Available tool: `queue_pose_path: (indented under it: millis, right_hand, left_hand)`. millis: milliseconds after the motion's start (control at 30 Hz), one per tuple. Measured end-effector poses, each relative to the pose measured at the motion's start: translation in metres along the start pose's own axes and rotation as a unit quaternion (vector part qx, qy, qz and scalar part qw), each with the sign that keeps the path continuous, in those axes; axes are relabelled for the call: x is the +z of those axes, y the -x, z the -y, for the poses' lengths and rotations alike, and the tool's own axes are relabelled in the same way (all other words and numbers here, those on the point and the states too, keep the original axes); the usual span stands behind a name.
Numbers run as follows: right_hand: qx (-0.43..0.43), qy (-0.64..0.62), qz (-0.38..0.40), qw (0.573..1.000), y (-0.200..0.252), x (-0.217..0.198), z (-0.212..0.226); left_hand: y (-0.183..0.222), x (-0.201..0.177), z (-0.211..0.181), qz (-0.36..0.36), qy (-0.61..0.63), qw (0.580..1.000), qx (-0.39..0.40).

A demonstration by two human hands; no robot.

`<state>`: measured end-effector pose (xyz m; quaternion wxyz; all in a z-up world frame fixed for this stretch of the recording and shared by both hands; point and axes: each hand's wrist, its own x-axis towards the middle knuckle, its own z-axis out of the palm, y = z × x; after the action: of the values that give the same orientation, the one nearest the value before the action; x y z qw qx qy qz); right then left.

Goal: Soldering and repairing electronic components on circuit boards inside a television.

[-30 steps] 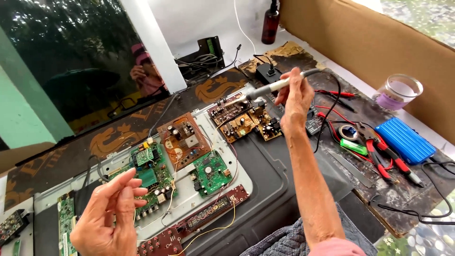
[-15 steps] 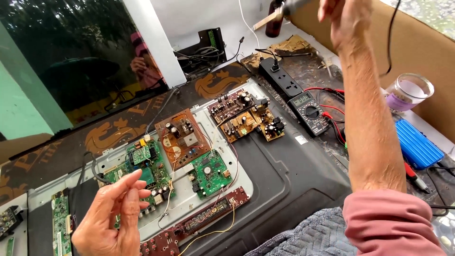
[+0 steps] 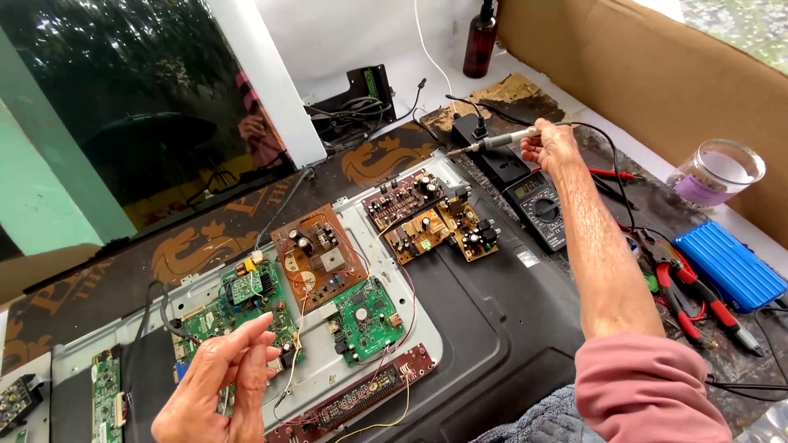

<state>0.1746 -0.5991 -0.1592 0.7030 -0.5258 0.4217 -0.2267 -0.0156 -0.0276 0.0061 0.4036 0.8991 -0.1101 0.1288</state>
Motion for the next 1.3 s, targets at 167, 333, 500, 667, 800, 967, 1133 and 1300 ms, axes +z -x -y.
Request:
queue_pose_path:
  millis: [167,333,500,667,800,967,1133,1300]
  right_hand:
    - [0.089,-0.019,0.001,0.996,-0.028,0.000,-0.014]
    - [0.034,0.126,0.025,0.991,-0.009,-0.006,-0.005]
    - [-0.079,0.326,-0.021,0.942,0.036,0.006,0.007]
    - [-0.259,0.493,-0.074,0.827,0.010,0.010,-0.006]
    - [-0.271,0.487,0.030,0.829,0.022,0.010,0.002]
    - [-0.272,0.497,0.046,0.823,0.036,0.012,0.003]
    - [-0.309,0.490,0.049,0.814,0.038,0.014,-0.004]
    - [-0.477,0.403,0.009,0.781,0.039,0.036,-0.027]
  left_hand:
    - [0.000,0.004,0.004,0.003,-0.025,1.000,0.019]
    - [0.000,0.006,-0.006,-0.039,-0.007,0.997,0.064]
    - [0.001,0.005,-0.002,-0.024,-0.014,0.998,0.062]
    - [0.002,0.008,-0.008,-0.047,-0.011,0.996,0.070]
    - [0.002,0.007,-0.011,-0.051,0.003,0.995,0.080]
    - [0.001,0.011,-0.008,-0.060,0.019,0.994,0.094]
    - [0.002,0.009,-0.012,-0.062,0.031,0.993,0.097]
    - [0.003,0.007,-0.014,-0.055,0.034,0.992,0.106]
